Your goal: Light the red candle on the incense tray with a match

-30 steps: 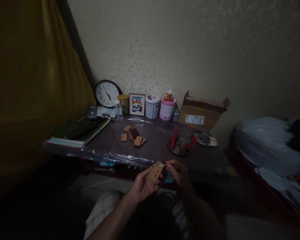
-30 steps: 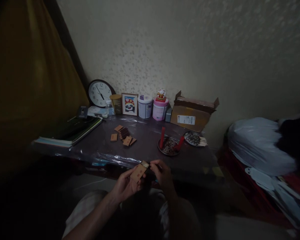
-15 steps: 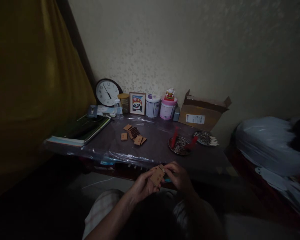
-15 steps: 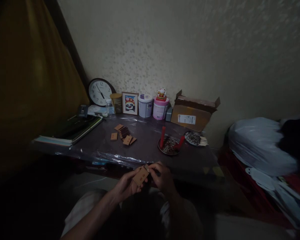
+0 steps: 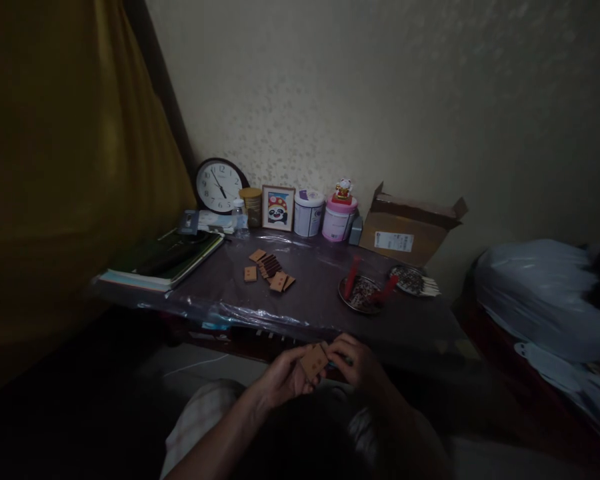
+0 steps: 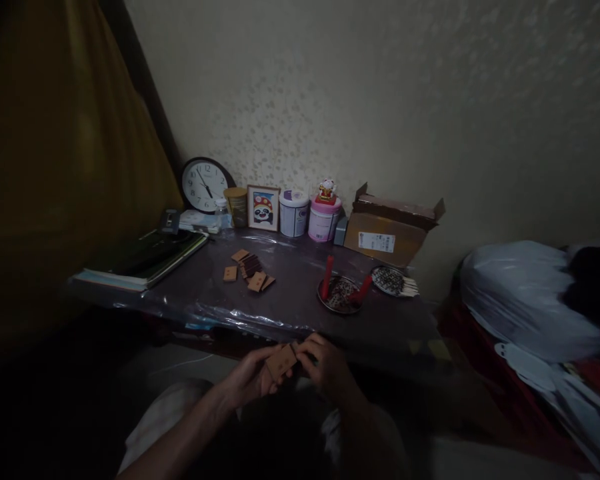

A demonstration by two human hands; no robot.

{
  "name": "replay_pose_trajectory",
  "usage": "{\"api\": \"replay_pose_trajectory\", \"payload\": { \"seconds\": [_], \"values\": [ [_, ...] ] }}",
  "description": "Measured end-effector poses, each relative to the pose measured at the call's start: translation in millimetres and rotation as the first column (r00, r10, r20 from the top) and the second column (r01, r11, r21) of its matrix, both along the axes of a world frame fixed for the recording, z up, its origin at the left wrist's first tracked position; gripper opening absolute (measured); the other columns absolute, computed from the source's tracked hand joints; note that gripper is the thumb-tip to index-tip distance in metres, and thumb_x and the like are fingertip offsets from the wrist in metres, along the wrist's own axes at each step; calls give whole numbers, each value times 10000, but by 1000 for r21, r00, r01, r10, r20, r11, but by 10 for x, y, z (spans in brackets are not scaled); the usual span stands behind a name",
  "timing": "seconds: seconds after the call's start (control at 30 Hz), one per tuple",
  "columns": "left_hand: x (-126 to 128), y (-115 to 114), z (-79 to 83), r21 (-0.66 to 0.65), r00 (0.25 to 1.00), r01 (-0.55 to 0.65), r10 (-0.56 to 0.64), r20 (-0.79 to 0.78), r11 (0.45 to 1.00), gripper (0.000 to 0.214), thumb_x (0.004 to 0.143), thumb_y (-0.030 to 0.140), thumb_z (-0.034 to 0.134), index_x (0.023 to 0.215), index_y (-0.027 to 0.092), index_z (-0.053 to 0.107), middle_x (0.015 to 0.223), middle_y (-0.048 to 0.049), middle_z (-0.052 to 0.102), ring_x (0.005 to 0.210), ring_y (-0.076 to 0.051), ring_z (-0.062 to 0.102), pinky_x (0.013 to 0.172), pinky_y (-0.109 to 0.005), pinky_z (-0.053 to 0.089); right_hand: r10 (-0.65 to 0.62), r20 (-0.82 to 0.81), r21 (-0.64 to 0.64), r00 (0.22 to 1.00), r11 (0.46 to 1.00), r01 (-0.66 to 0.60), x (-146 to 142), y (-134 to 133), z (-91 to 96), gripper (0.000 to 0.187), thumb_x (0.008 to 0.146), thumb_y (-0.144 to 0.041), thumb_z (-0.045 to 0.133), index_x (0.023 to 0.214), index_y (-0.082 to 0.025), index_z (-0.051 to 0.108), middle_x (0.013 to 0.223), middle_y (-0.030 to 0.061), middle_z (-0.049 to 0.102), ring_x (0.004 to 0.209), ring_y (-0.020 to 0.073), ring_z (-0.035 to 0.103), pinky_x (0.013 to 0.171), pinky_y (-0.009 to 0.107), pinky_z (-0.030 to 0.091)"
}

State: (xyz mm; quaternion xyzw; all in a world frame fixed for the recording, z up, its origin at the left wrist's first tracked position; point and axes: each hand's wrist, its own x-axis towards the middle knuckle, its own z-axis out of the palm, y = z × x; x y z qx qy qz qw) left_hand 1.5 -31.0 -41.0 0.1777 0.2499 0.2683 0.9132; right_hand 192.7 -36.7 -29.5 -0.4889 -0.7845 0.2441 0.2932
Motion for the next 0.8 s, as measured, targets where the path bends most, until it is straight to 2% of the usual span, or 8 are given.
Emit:
{"api": "replay_pose_trajectory", "payload": {
  "seconds": [0.17, 0.3, 0.5, 0.67, 0.8],
  "values": [
    [-3, 7, -32, -3, 1000, 22, -22, -5, 1000, 371, 822, 379, 487, 995, 74, 606, 648, -92, 676, 486, -122, 592, 447, -196, 389, 6, -32, -32, 999, 999, -7, -2, -5, 21, 119, 834, -207, 533, 753, -206, 621, 792, 9, 578, 724, 138, 577, 651, 241, 439],
    [-5, 7, -21, 3, 1000, 24, -24, -12, 1000, 350, 820, 377, 487, 980, 92, 610, 641, -77, 675, 465, -109, 581, 438, -186, 384, 17, -55, -48, 998, 999, -20, -9, -14, 43, 110, 836, -197, 530, 797, -208, 632, 820, 14, 582, 752, 141, 583, 677, 245, 440],
    [6, 8, -28, 4, 999, 29, -29, -32, 1000, 345, 817, 371, 488, 956, 79, 610, 628, -80, 672, 448, -107, 576, 425, -186, 380, 13, -71, -44, 997, 999, -16, 1, -16, 2, 123, 835, -204, 527, 743, -199, 609, 784, 4, 569, 703, 130, 571, 632, 232, 428],
    [7, 14, -101, 31, 999, 26, -26, -30, 999, 379, 807, 386, 498, 1032, 92, 582, 647, -81, 668, 484, -124, 593, 440, -195, 390, 8, -76, -26, 997, 1000, -10, -15, -19, -4, 99, 822, -194, 524, 746, -203, 587, 771, -1, 557, 679, 126, 553, 615, 226, 423],
    [3, 15, -111, 80, 1000, 11, -12, 5, 997, 418, 800, 335, 514, 1179, 160, 502, 714, -80, 681, 543, -142, 612, 471, -202, 399, 0, -91, -4, 996, 1000, -1, -26, -15, -2, 94, 807, -188, 511, 739, -206, 573, 780, 5, 562, 691, 133, 551, 634, 230, 433]
  ]
}}
